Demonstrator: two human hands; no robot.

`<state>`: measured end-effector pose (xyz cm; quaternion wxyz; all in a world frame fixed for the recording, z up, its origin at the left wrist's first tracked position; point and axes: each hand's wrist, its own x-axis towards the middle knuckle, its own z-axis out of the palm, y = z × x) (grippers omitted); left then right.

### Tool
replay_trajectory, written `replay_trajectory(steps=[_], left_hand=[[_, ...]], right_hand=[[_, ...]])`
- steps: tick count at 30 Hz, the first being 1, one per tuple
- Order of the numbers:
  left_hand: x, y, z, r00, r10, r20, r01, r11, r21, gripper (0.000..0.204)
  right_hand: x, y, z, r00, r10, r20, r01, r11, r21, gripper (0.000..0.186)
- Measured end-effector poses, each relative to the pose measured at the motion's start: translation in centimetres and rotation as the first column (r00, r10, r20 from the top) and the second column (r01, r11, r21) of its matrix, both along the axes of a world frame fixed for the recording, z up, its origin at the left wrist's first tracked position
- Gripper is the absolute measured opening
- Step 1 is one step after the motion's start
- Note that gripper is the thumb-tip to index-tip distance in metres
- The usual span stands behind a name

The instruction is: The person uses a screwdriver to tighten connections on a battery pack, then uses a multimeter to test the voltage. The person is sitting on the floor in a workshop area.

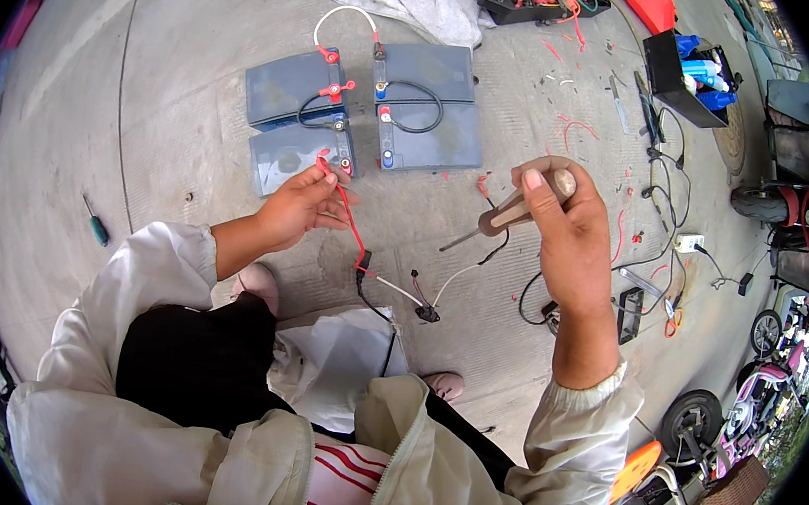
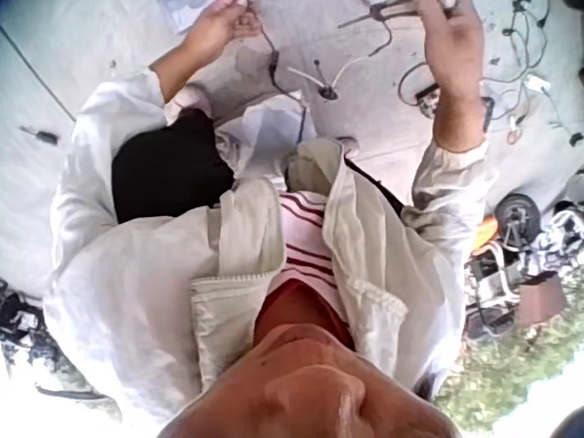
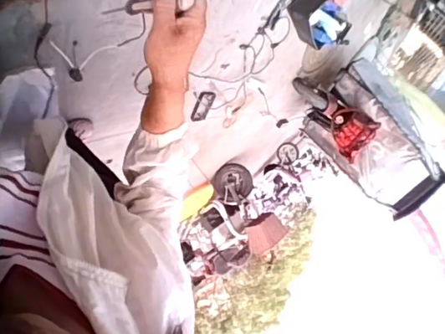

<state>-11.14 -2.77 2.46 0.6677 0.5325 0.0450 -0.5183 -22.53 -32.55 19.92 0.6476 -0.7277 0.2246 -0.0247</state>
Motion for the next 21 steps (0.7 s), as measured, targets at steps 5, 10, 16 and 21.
replay_trajectory(steps=[5, 10, 16, 21], left_hand=[[0.0, -0.4, -1.2, 0.985, 0.119, -0.121, -0.135, 0.982, -0.135, 0.027], [-0.9, 0.6, -2.4, 0.964, 0.187, -0.191, -0.208, 0.973, -0.097, 0.026], [-1.5, 0.2, -2.5, 0.946, 0.246, -0.210, -0.258, 0.966, -0.031, 0.025], [-1.3, 0.4, -2.4, 0.929, 0.282, -0.238, -0.290, 0.957, 0.006, 0.026]], right_hand=[[2.6, 4.2, 1.0, 0.970, 0.241, 0.030, -0.177, 0.786, -0.592, 0.019], [3.8, 8.1, 0.3, 0.962, 0.220, 0.161, -0.174, 0.950, -0.259, 0.025], [4.8, 10.8, -0.9, 0.936, 0.232, 0.264, -0.162, 0.952, -0.260, 0.027], [5.3, 11.7, -2.3, 0.947, 0.220, 0.236, -0.163, 0.958, -0.238, 0.026]])
